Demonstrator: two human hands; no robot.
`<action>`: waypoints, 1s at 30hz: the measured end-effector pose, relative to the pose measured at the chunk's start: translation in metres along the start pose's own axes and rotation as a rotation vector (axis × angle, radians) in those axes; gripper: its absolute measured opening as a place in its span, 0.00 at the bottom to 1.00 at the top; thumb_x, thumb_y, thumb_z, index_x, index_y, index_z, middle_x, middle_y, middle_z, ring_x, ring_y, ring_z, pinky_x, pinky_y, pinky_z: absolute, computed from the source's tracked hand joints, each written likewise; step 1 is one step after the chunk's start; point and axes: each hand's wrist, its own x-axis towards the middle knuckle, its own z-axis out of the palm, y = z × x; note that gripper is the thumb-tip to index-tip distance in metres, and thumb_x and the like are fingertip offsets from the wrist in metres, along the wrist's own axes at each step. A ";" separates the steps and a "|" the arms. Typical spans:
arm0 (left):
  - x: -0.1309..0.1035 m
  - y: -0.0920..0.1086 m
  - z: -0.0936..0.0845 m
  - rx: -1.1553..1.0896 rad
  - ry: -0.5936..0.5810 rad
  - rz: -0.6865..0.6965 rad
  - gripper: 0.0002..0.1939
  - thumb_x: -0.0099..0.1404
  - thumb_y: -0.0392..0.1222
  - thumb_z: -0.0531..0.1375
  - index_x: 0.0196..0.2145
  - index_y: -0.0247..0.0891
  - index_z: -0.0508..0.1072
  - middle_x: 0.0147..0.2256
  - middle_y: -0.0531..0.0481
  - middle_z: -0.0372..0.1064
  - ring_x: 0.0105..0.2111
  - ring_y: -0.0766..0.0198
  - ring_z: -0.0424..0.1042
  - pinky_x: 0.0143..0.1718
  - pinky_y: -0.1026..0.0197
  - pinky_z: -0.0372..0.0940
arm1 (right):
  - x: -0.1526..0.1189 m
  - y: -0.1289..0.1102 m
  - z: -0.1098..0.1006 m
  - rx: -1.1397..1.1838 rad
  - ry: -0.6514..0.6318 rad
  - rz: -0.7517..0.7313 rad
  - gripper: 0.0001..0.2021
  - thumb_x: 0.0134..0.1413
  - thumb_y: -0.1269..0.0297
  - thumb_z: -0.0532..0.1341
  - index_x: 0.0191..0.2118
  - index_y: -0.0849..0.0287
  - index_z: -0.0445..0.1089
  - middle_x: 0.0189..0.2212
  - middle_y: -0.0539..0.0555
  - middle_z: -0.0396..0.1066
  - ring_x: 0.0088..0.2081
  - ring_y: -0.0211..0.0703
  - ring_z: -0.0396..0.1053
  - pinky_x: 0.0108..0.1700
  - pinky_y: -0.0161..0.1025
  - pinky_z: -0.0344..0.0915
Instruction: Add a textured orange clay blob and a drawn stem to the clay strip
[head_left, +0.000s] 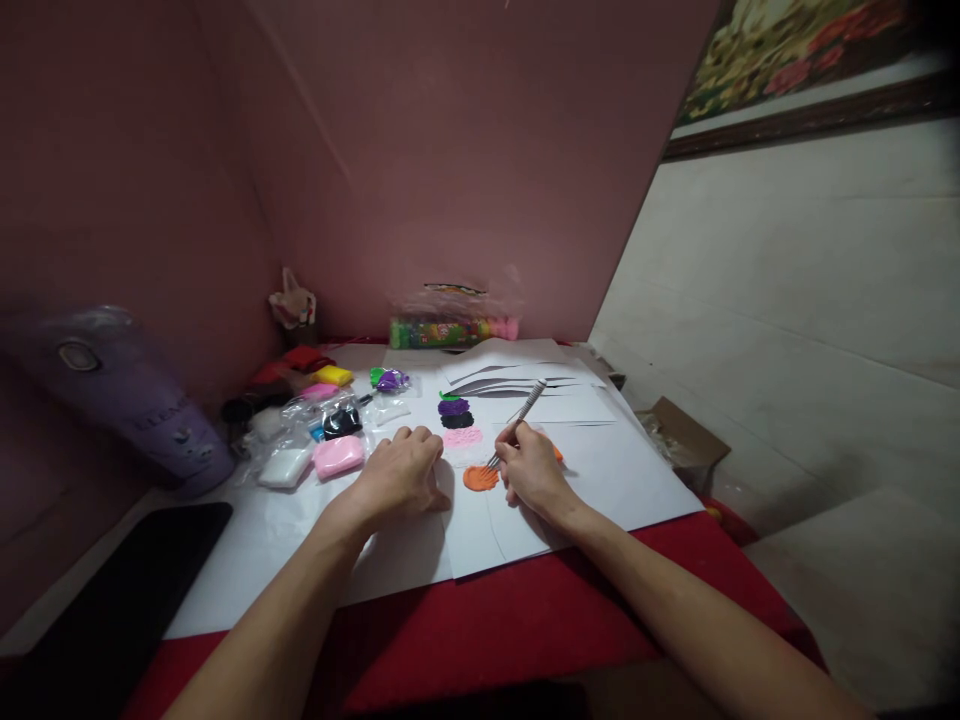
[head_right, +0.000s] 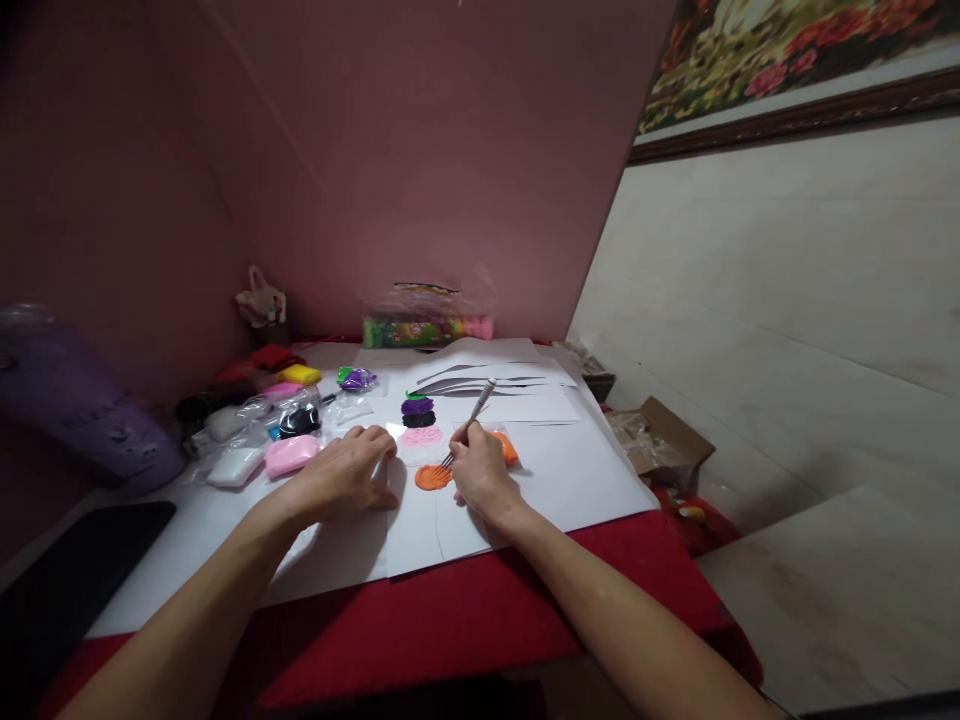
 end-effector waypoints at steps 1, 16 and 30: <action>0.000 0.000 0.000 0.000 -0.001 -0.001 0.22 0.50 0.51 0.63 0.41 0.39 0.67 0.47 0.43 0.65 0.46 0.50 0.62 0.43 0.52 0.61 | 0.000 0.001 0.000 0.004 0.003 0.002 0.03 0.54 0.70 0.53 0.31 0.56 0.57 0.15 0.42 0.58 0.08 0.32 0.57 0.07 0.29 0.54; 0.000 0.002 -0.002 -0.003 -0.008 -0.014 0.22 0.50 0.51 0.63 0.41 0.39 0.67 0.46 0.43 0.65 0.46 0.50 0.62 0.44 0.52 0.61 | -0.012 -0.015 -0.003 0.023 0.105 -0.028 0.05 0.55 0.62 0.53 0.34 0.57 0.58 0.16 0.42 0.62 0.09 0.33 0.60 0.08 0.28 0.56; -0.001 0.001 0.000 0.005 0.002 -0.007 0.23 0.50 0.52 0.63 0.41 0.39 0.67 0.47 0.43 0.65 0.46 0.50 0.62 0.43 0.52 0.61 | -0.012 -0.006 0.002 -0.130 0.058 -0.025 0.04 0.53 0.65 0.53 0.30 0.58 0.62 0.15 0.45 0.62 0.12 0.33 0.59 0.10 0.28 0.54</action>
